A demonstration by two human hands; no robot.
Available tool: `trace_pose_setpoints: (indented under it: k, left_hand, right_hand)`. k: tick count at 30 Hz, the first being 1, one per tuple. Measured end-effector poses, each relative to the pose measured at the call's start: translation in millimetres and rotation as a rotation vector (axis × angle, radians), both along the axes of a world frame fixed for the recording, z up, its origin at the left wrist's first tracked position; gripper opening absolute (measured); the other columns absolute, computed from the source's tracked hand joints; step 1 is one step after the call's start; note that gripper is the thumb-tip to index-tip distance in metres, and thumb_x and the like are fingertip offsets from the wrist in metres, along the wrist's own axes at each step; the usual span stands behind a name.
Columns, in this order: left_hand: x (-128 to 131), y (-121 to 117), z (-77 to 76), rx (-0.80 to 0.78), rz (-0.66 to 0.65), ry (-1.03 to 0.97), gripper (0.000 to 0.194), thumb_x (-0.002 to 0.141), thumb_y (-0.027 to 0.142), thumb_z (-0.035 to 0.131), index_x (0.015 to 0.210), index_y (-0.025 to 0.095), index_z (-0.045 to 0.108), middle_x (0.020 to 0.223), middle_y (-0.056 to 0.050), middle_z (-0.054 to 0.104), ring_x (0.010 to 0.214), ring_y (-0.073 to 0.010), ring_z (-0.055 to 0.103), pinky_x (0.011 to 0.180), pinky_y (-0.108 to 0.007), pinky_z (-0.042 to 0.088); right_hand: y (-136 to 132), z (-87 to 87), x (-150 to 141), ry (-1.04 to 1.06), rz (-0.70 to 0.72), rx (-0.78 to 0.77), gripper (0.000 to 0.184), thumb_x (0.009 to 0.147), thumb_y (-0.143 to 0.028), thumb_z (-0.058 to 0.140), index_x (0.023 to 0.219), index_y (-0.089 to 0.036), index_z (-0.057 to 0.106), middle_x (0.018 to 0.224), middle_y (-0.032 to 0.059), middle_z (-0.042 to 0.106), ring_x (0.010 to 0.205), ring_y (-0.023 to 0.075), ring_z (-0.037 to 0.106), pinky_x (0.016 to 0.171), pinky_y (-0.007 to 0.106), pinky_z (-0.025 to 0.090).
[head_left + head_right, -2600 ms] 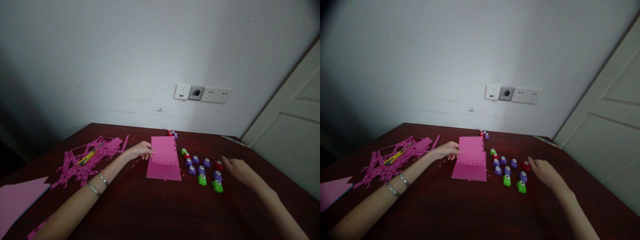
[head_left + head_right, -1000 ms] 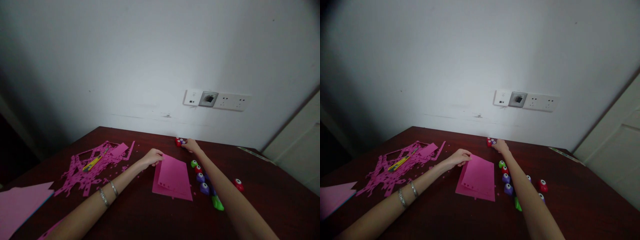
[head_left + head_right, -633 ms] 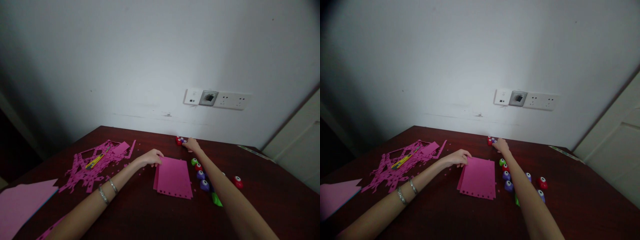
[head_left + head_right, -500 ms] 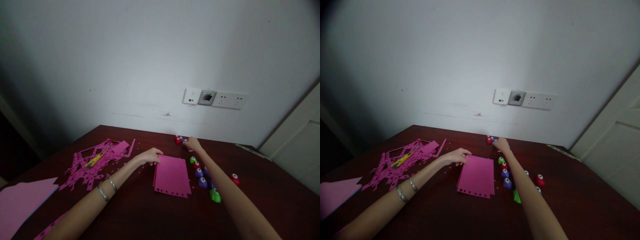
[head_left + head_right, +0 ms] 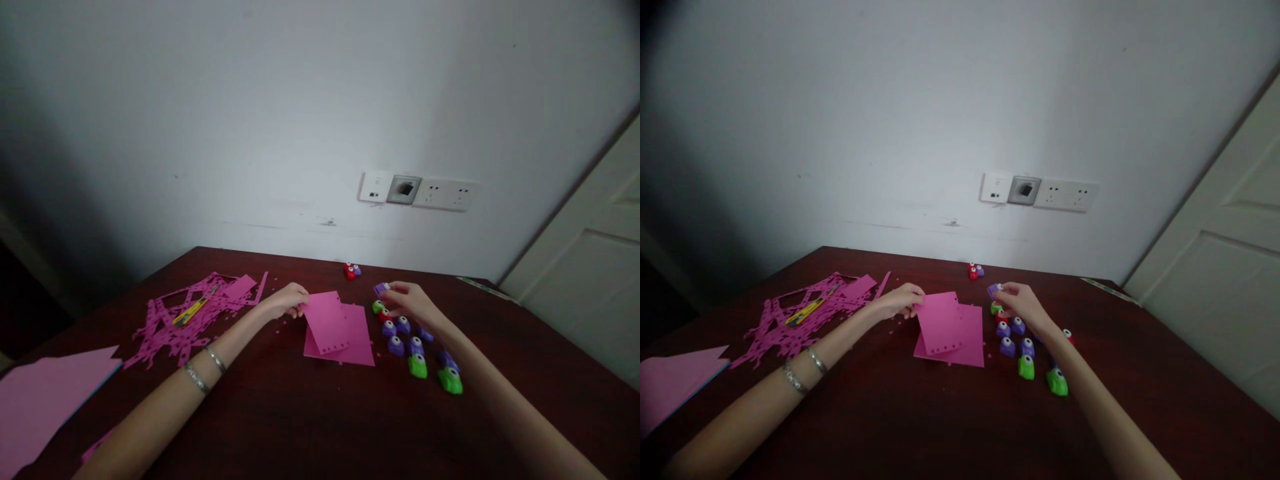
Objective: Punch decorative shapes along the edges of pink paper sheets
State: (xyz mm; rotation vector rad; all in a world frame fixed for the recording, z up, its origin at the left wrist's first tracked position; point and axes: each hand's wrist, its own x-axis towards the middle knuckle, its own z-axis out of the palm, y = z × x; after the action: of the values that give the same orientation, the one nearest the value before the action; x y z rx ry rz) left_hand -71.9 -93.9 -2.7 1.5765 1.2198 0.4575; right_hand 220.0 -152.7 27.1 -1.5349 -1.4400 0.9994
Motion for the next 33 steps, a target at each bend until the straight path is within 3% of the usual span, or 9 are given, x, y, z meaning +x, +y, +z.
trace_pose_setpoints:
  k: [4, 9, 12, 17, 24, 29, 33]
  left_hand:
    - [-7, -4, -4.7, -0.098, -0.005, -0.067, 0.040, 0.065, 0.016, 0.054, 0.104, 0.009, 0.057, 0.065, -0.004, 0.062, 0.047, -0.0090, 0.055, 0.041, -0.018, 0.037]
    - [-7, -10, 2.0, -0.112, -0.039, 0.042, 0.032, 0.070, 0.034, 0.057, 0.091, 0.011, 0.063, 0.075, -0.008, 0.065, 0.050, -0.0118, 0.059, 0.037, -0.017, 0.032]
    - [-3, -11, 4.3, -0.103, -0.035, 0.084, 0.030, 0.070, 0.039, 0.057, 0.078, 0.011, 0.063, 0.065, -0.006, 0.062, 0.044, -0.0099, 0.055, 0.034, -0.017, 0.027]
    - [-3, -7, -2.9, -0.040, -0.102, 0.082, 0.017, 0.065, 0.028, 0.058, 0.057, 0.013, 0.054, 0.043, 0.002, 0.047, 0.036, -0.0065, 0.044, 0.034, -0.017, 0.024]
    - [-4, -9, -6.1, -0.008, -0.198, 0.065, 0.016, 0.064, 0.029, 0.059, 0.060, 0.015, 0.053, 0.044, 0.004, 0.046, 0.036, -0.0062, 0.041, 0.033, -0.018, 0.020]
    - [-4, -6, -5.0, -0.045, -0.159, 0.011, 0.016, 0.067, 0.031, 0.060, 0.066, 0.017, 0.052, 0.042, 0.005, 0.044, 0.033, -0.0063, 0.039, 0.034, -0.020, 0.020]
    - [-5, -4, -7.3, -0.063, -0.074, -0.073, 0.019, 0.070, 0.034, 0.060, 0.069, 0.017, 0.050, 0.041, 0.005, 0.043, 0.033, -0.0061, 0.038, 0.036, -0.021, 0.019]
  right_hand:
    - [-34, -1.2, -5, 0.190, 0.024, -0.034, 0.021, 0.065, -0.028, 0.067, 0.082, -0.016, 0.063, 0.078, 0.0044, 0.063, 0.063, 0.0121, 0.059, 0.050, 0.020, 0.051]
    - [-57, -8.2, -11, 0.250, 0.014, -0.063, 0.024, 0.062, -0.030, 0.068, 0.081, -0.016, 0.065, 0.076, 0.0045, 0.063, 0.069, 0.0149, 0.060, 0.051, 0.022, 0.052]
    - [-63, -10.3, -15, 0.222, -0.005, -0.072, 0.024, 0.060, -0.029, 0.069, 0.079, -0.015, 0.065, 0.072, 0.0029, 0.063, 0.065, 0.0135, 0.060, 0.052, 0.023, 0.052]
    - [-65, -17.7, -18, 0.199, -0.048, -0.061, 0.025, 0.056, -0.029, 0.071, 0.075, -0.014, 0.067, 0.070, 0.0025, 0.064, 0.062, 0.0137, 0.061, 0.055, 0.026, 0.054]
    - [-73, -25.5, -11, 0.130, -0.084, -0.013, 0.028, 0.056, -0.033, 0.072, 0.077, -0.014, 0.070, 0.073, 0.0069, 0.069, 0.068, 0.0196, 0.066, 0.063, 0.030, 0.056]
    - [-81, -18.1, -10, 0.058, -0.128, 0.014, 0.028, 0.055, -0.035, 0.073, 0.074, -0.014, 0.070, 0.068, 0.0070, 0.069, 0.065, 0.0212, 0.067, 0.053, 0.027, 0.054]
    - [-81, -20.4, -10, 0.006, -0.110, 0.014, 0.029, 0.059, -0.039, 0.070, 0.074, -0.014, 0.068, 0.069, 0.0065, 0.070, 0.065, 0.0208, 0.066, 0.057, 0.028, 0.054]
